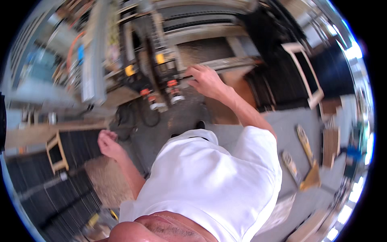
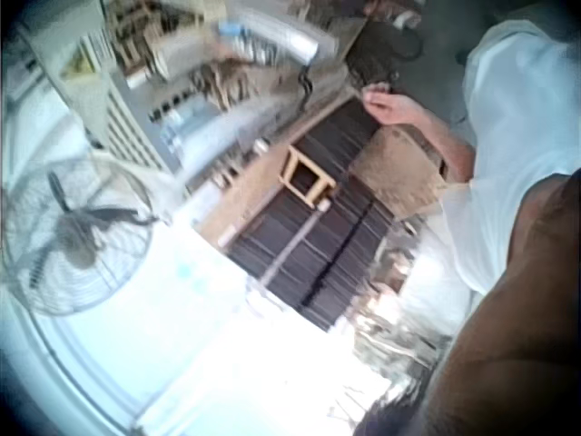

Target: The person repeatedly feeds small wooden frames into a woodworking machine, likely a planer or sander, and removes them after processing. The frames are handled one at a time and placed on a nearby surface after each cycle.

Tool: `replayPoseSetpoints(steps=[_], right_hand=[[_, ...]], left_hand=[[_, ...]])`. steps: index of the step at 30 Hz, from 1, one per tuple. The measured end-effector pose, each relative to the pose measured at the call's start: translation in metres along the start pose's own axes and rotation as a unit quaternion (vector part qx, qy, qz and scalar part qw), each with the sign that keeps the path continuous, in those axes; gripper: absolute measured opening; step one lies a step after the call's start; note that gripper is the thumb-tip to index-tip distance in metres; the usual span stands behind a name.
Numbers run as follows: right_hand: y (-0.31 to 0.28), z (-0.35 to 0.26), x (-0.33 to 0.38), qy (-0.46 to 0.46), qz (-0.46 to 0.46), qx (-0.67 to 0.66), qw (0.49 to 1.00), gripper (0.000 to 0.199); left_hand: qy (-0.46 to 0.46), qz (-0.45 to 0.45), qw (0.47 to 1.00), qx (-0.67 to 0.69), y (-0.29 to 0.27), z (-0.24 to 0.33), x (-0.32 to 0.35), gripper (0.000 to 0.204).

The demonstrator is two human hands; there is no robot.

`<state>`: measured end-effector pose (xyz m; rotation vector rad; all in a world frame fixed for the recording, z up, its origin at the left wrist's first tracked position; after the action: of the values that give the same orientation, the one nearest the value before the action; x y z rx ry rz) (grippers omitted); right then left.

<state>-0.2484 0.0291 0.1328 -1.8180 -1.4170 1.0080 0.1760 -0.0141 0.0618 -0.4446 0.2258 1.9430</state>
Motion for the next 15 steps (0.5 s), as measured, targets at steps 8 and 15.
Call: replayPoseSetpoints(steps=[8,15], right_hand=[[-0.236,0.045,0.090,0.131,0.297,0.332,0.886,0.027],[-0.280,0.131,0.179,0.401,0.202,0.203,0.870,0.019]], left_hand=[[-0.192,-0.267,0.937,0.119,0.160,-0.029,0.107,0.029],[-0.230,-0.288,0.921,0.126,0.212,-0.033,0.105,0.029]])
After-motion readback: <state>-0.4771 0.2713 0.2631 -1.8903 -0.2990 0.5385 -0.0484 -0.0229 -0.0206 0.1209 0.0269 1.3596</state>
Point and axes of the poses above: each hand's wrist, its own x-axis away from the middle knuckle, its own y-axis out of the palm, z = x × y, the point moved 4 cm from there along -x, towards the middle knuckle, and after that the axes turned 13 degrees about y, right-handed, at the moved point
